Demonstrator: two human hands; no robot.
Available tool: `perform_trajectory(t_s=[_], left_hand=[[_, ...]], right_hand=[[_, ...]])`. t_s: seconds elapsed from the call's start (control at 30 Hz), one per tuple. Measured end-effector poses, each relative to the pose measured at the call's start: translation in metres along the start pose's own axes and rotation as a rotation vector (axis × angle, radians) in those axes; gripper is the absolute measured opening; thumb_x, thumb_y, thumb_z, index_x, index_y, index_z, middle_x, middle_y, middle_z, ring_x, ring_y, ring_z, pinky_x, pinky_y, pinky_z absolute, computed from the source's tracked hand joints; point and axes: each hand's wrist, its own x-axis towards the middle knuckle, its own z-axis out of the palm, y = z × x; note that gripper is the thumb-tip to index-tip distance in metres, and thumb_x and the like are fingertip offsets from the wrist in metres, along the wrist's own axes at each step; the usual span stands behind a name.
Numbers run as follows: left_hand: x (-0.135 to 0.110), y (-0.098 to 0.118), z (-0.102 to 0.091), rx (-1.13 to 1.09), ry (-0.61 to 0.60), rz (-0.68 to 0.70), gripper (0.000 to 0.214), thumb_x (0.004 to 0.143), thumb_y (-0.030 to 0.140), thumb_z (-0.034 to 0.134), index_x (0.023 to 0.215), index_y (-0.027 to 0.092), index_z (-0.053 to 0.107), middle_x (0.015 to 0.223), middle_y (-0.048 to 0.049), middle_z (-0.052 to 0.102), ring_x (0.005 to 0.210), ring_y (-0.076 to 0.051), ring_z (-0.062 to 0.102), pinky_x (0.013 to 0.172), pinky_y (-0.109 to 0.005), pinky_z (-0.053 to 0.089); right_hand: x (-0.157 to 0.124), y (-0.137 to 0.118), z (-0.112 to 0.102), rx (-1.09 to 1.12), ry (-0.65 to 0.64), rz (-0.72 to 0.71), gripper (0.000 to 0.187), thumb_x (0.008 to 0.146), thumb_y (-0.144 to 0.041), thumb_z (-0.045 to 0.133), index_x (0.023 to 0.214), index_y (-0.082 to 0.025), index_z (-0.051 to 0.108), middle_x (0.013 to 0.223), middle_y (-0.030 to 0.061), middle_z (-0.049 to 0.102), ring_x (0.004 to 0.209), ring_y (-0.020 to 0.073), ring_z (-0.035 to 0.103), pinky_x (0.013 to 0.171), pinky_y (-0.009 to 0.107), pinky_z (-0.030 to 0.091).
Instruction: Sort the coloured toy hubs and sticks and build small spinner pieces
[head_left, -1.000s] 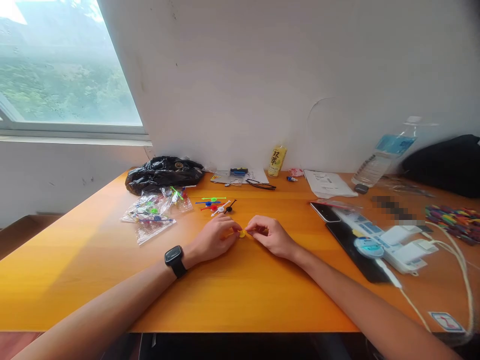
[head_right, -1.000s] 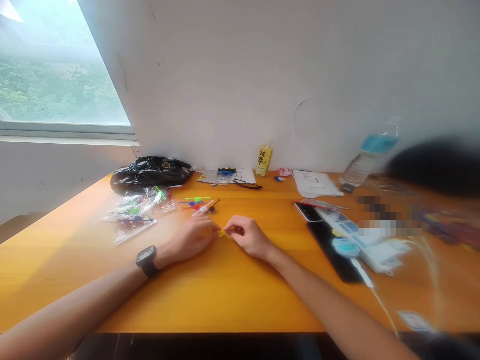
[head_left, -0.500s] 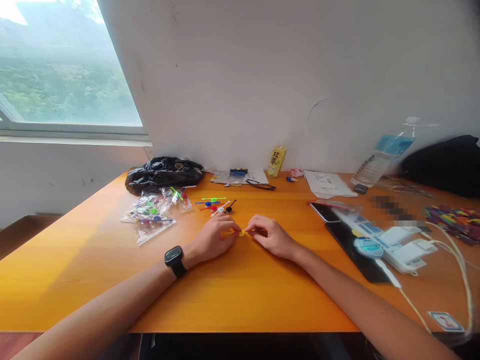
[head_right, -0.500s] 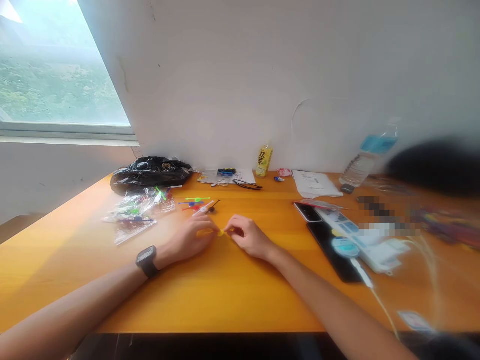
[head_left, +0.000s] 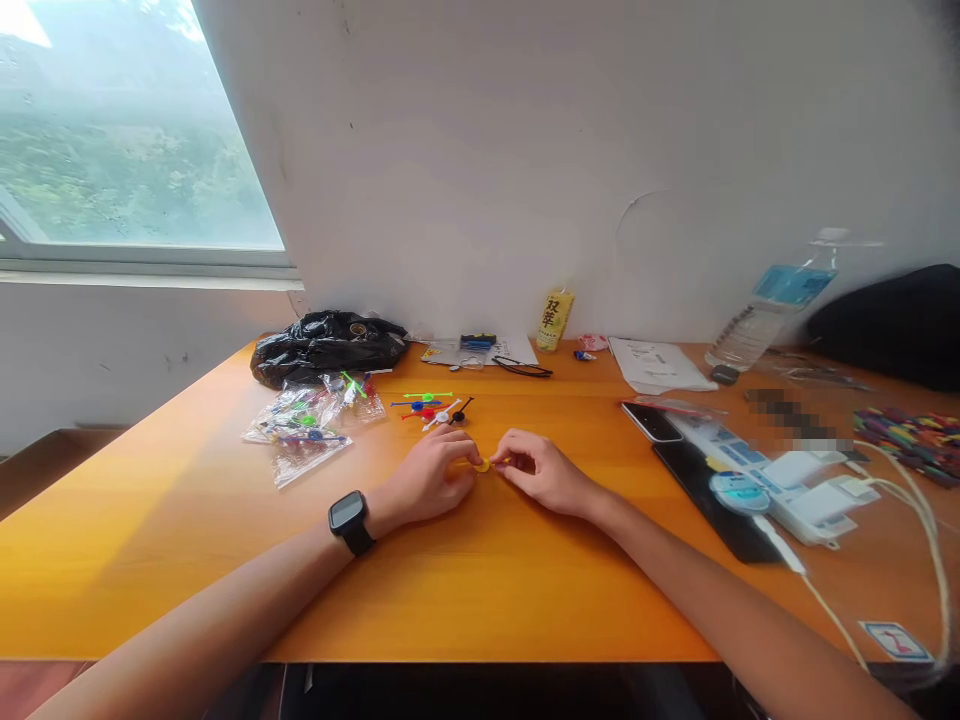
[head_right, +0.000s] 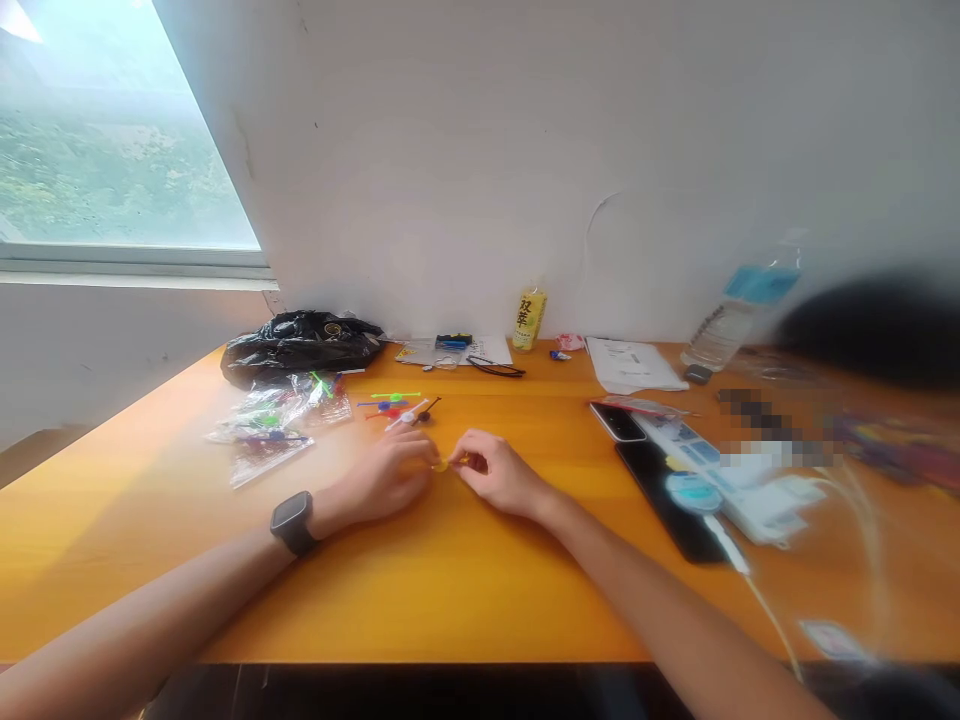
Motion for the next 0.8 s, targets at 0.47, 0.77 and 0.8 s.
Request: perform_trajectory(t_s=[0.47, 0.77, 0.8], left_hand=[[0.001, 0.001, 0.001, 0.049, -0.05, 0.022, 0.027, 0.078, 0.008, 0.063, 0.099, 0.024, 0.068, 0.1, -0.0058, 0.073, 0.097, -0.025, 0.066, 0.089, -0.038, 0.054], [-0.005, 0.009, -0.009, 0.053, 0.207, 0.01, 0.031, 0.1, 0.02, 0.056, 0.131, 0.025, 0.058, 0.131, -0.0097, 0.065, 0.127, -0.03, 0.055, 0.111, -0.047, 0.044], [-0.005, 0.01, -0.01, 0.053, 0.241, -0.008, 0.029, 0.102, 0.021, 0.053, 0.131, 0.025, 0.058, 0.131, -0.0096, 0.065, 0.126, -0.029, 0.054, 0.11, -0.047, 0.044]], right_hand=[[0.001, 0.002, 0.002, -0.019, 0.005, 0.018, 0.012, 0.095, -0.032, 0.067, 0.089, -0.022, 0.073, 0.091, 0.0031, 0.064, 0.075, 0.016, 0.055, 0.07, 0.03, 0.046], [0.004, -0.004, -0.012, 0.269, 0.079, 0.307, 0.045, 0.094, -0.062, 0.064, 0.114, -0.022, 0.071, 0.078, 0.0005, 0.068, 0.055, 0.0129, 0.05, 0.059, 0.029, 0.048], [0.004, -0.005, -0.015, 0.366, 0.073, 0.359, 0.049, 0.095, -0.066, 0.061, 0.11, -0.021, 0.072, 0.06, -0.004, 0.058, 0.046, 0.0115, 0.039, 0.052, 0.028, 0.043]])
